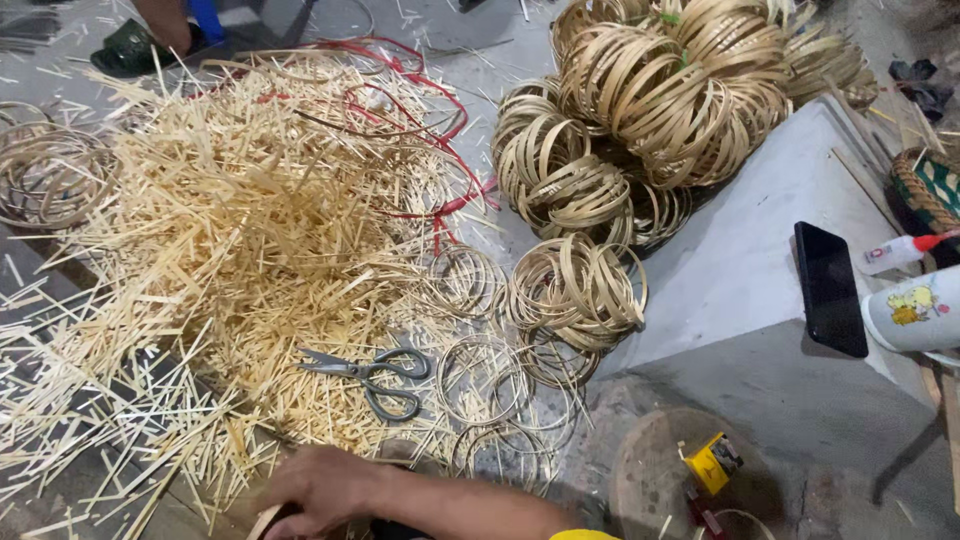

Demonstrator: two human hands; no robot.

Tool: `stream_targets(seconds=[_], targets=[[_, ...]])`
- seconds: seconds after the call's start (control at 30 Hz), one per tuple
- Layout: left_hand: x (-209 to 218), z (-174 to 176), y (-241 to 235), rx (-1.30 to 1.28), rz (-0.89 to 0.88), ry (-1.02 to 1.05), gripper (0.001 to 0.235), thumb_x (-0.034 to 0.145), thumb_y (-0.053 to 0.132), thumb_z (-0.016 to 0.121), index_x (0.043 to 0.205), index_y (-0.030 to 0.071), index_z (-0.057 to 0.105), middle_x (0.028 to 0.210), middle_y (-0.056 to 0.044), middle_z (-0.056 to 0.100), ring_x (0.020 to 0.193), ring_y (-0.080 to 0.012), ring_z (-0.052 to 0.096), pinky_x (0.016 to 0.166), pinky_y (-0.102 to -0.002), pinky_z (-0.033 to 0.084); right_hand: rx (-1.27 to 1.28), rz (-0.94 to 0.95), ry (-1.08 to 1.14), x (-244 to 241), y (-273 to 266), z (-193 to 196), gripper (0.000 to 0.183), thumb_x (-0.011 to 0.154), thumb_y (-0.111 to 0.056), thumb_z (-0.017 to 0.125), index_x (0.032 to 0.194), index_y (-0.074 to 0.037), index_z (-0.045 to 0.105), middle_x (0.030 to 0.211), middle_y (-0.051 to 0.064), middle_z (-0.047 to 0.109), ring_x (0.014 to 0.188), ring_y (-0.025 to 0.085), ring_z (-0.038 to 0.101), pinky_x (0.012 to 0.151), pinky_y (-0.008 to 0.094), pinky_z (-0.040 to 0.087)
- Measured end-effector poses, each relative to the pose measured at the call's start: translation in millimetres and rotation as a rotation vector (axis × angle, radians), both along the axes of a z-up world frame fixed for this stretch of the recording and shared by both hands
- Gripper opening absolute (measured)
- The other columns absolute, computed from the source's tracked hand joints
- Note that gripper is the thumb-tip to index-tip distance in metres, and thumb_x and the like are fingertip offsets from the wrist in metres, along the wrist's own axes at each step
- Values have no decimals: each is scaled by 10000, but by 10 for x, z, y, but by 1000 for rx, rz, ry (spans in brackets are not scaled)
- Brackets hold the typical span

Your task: The person weaves bamboo strips into circular basket bases, places a circular frame on top, and trims excess strips with shears. The person repeats this process for multiple units, stacking finished bases nearby.

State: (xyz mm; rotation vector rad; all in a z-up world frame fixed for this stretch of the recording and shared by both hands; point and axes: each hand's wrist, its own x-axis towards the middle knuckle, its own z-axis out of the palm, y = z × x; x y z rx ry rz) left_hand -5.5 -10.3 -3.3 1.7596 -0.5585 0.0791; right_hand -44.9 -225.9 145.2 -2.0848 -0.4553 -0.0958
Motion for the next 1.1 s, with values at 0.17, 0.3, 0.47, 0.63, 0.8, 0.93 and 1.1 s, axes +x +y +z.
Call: stream_targets(seconds=[0.17, 0.3, 0.47, 0.63, 0.8, 0.93, 1.1], targets=[[-9, -40, -88, -19, -15, -3, 381, 1022, 82, 517, 1387, -22, 545, 1117, -235, 694, 1044, -272, 721, 951, -355, 563, -103, 99, -21, 83, 276, -61, 190, 1056, -272, 661, 1244, -280, 685, 1129, -41, 765, 1003, 158, 739, 816, 295, 608], [-23, -154, 14, -18, 6, -3, 387, 1027, 61, 509, 1403, -25, 534, 1126, -237, 689, 1052, -271, 719, 962, -356, 563, 39, 48, -31, -16, 331, -51, 242, 980, -212, 684, 1213, -276, 675, 1123, -43, 745, 944, 135, 728, 761, 267, 589], [-364, -229, 349, -22, 119, 69, 395, 1032, 34, 498, 1422, -28, 521, 1137, -239, 682, 1063, -270, 717, 975, -357, 563, -89, -100, -41, 25, 328, -3, 365, 924, -69, 692, 1241, -238, 758, 925, -65, 723, 670, 126, 640, 600, 257, 537], [-370, -80, 438, -105, -57, 26, 407, 1027, 30, 522, 1424, -52, 491, 1148, -242, 689, 1055, -268, 704, 962, -333, 545, -27, -124, -177, -20, 253, 271, 232, 962, -235, 761, 1179, -166, 713, 1052, -10, 728, 949, 176, 677, 830, 331, 521], [-492, 62, 502, 96, 289, 310, 440, 938, 91, 706, 1353, -28, 624, 1088, -233, 742, 981, -284, 729, 866, -364, 568, -184, -335, 215, -96, 214, 415, 979, 731, -493, 900, 1457, -18, 446, 1350, 231, 514, 1288, 385, 502, 1062, 483, 404], [-413, 233, 296, -181, 356, 566, 410, 1028, 205, 661, 1344, -45, 588, 1111, -238, 725, 996, -298, 695, 896, -376, 556, 88, -367, 788, -177, 269, 351, 1229, 685, -553, 916, 1545, 51, 278, 1411, 231, 444, 1328, 364, 478, 1110, 451, 407], [-337, 812, 61, 374, 472, 595, 548, 1025, 461, 551, 1345, 28, 654, 1164, -231, 718, 1074, -361, 684, 931, -435, 506, 201, -569, 925, -218, 483, 114, 975, 605, -367, 892, 1373, -21, 401, 1278, 166, 553, 1168, 292, 584, 1023, 421, 503]])
